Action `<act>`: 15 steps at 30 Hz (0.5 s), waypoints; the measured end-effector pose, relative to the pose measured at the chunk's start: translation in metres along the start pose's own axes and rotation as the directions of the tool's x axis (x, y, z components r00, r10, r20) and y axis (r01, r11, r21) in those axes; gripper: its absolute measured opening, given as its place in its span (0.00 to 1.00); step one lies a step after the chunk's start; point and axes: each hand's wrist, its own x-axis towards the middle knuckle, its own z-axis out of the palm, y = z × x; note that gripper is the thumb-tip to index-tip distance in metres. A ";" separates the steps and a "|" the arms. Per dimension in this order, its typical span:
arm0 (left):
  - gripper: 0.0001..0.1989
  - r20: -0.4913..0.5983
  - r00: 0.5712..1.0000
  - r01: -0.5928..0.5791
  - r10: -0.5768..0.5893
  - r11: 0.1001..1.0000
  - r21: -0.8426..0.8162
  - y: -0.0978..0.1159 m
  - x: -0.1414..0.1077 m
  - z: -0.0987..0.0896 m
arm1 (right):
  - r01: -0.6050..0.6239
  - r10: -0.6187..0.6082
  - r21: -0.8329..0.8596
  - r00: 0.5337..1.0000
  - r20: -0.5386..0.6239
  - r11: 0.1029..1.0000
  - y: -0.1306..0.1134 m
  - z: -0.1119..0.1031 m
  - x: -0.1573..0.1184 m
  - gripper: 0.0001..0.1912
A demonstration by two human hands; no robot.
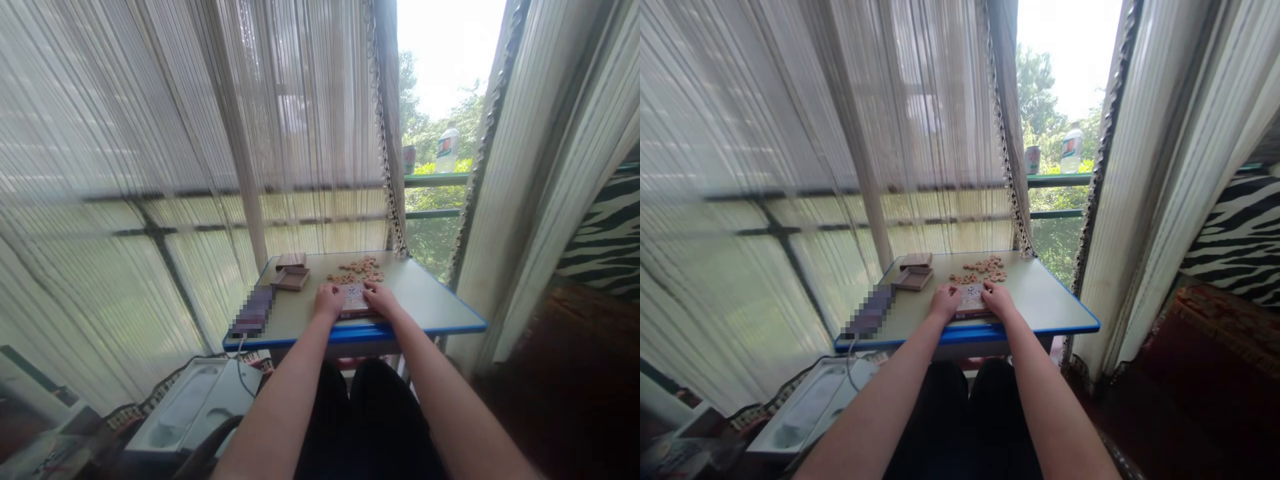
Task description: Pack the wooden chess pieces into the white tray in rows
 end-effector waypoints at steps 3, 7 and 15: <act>0.11 -0.027 0.999 0.031 -0.030 0.999 0.010 -0.001 0.000 0.000 | 0.004 -0.004 -0.024 1.000 0.010 1.000 -0.001 -0.001 -0.002 0.22; 0.10 -0.009 1.000 0.028 -0.028 1.000 0.005 -0.002 0.001 0.001 | 0.024 -0.024 -0.050 1.000 0.004 0.998 -0.002 -0.002 -0.004 0.22; 0.11 0.012 0.999 -0.041 0.041 0.998 -0.049 -0.007 0.004 0.005 | 0.098 -0.101 -0.102 0.995 -0.024 0.990 -0.003 -0.002 -0.005 0.19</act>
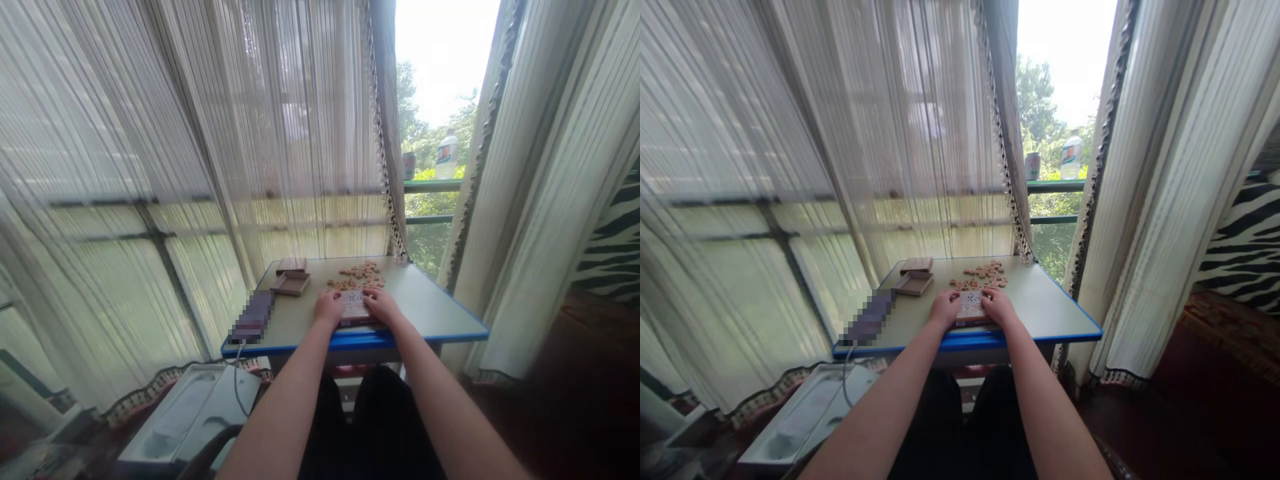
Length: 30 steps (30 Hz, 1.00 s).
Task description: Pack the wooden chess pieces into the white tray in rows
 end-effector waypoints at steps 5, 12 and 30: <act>0.13 0.016 0.999 -0.032 0.032 0.999 0.010 0.002 0.000 0.000 | 0.018 -0.016 -0.068 1.000 0.020 0.998 -0.003 -0.002 -0.001 0.20; 0.14 0.066 0.989 -0.139 0.131 0.981 0.133 0.012 -0.012 -0.006 | 0.046 -0.026 -0.235 0.996 0.087 0.971 -0.013 -0.011 -0.015 0.20; 0.27 0.492 0.794 -0.532 0.357 0.800 0.279 0.107 0.000 0.075 | -0.133 0.203 -0.471 0.974 0.101 0.872 0.063 -0.083 -0.006 0.17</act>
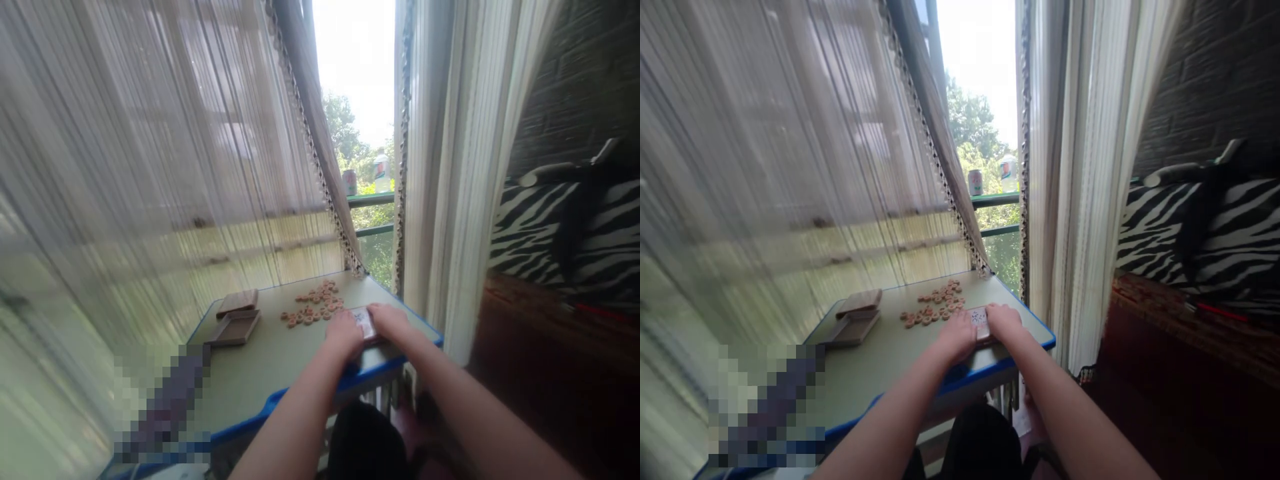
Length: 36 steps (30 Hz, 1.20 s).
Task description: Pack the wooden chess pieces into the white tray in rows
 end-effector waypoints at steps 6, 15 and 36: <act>0.28 0.052 0.998 0.028 -0.023 0.995 -0.092 0.014 0.074 0.019 | -0.071 0.071 -0.002 0.997 -0.016 0.997 0.045 0.000 0.047 0.16; 0.33 0.117 0.986 0.133 -0.122 0.987 -0.092 -0.022 0.153 0.019 | -0.205 0.214 0.098 0.973 -0.089 0.974 0.047 0.019 0.131 0.18; 0.27 0.227 0.944 0.242 -0.240 0.970 0.018 -0.081 0.199 0.007 | -0.133 0.133 0.031 0.991 0.000 0.991 0.049 0.032 0.168 0.29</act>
